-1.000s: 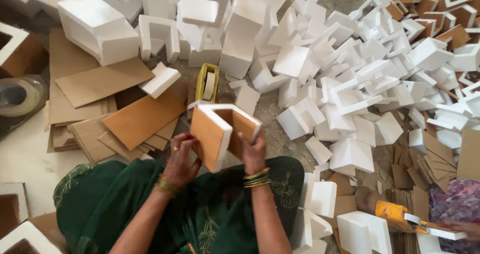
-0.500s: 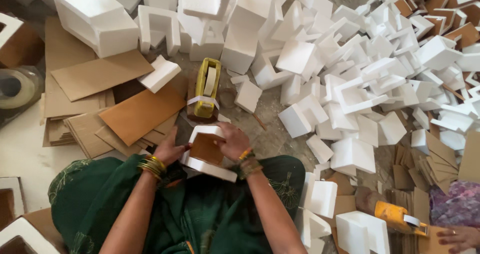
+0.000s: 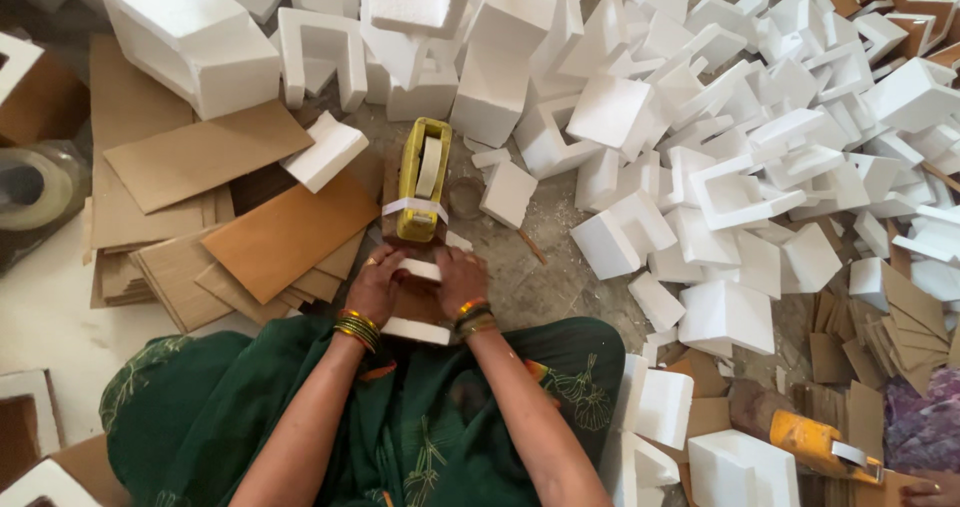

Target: The person sits on the floor and assembles small boxes by inserting white foam inserts into brown cardboard frames. They use a tape dispenser to secure the components together, repeating the process for multiple units.

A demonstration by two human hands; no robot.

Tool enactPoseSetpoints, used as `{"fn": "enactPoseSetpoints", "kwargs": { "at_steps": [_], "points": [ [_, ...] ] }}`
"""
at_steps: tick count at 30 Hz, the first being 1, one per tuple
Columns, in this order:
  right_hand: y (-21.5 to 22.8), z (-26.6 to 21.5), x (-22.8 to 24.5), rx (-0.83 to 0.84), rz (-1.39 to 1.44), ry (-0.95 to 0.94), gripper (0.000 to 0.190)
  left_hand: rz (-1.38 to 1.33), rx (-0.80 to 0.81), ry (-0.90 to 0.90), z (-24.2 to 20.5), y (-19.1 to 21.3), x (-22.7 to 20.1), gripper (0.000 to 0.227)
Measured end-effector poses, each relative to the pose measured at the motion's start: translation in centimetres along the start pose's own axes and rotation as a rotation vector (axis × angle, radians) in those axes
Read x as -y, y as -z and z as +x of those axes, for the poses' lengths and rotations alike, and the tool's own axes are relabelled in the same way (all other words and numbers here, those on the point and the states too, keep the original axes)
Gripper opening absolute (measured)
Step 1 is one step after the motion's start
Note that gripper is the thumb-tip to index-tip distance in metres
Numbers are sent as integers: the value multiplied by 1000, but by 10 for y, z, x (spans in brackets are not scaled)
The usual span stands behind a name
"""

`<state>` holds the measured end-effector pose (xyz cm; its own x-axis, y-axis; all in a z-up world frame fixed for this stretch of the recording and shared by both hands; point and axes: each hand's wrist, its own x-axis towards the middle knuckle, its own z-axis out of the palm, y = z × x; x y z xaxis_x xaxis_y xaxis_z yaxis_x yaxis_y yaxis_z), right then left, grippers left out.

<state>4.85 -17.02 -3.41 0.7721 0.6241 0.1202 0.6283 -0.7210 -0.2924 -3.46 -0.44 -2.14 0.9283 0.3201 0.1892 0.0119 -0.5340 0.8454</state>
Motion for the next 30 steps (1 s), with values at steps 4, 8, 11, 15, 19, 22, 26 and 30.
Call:
{"fn": "enactPoseSetpoints", "kwargs": {
  "at_steps": [4,8,11,15,19,22,26,30],
  "points": [
    [-38,-8,-29,-168,219,58,56,-181,33,0,-4,3,13,46],
    [-47,16,-33,25,107,-45,52,-29,-82,-128,14,5,22,39],
    [-52,-1,-22,-43,126,-51,55,225,16,-72,0,1,17,44],
    [-53,2,-12,-3,220,-187,51,476,112,-130,15,-7,-4,44],
    [-51,18,-29,42,659,-102,62,476,165,-97,14,-8,-1,50],
    [-33,48,-31,137,1080,-689,56,502,163,-53,20,-7,-8,52],
    [-13,64,-5,-77,915,-820,53,463,173,-34,19,-7,-14,48],
    [4,62,29,-324,282,-709,59,436,173,-62,8,-4,-5,41]
  ]
}}
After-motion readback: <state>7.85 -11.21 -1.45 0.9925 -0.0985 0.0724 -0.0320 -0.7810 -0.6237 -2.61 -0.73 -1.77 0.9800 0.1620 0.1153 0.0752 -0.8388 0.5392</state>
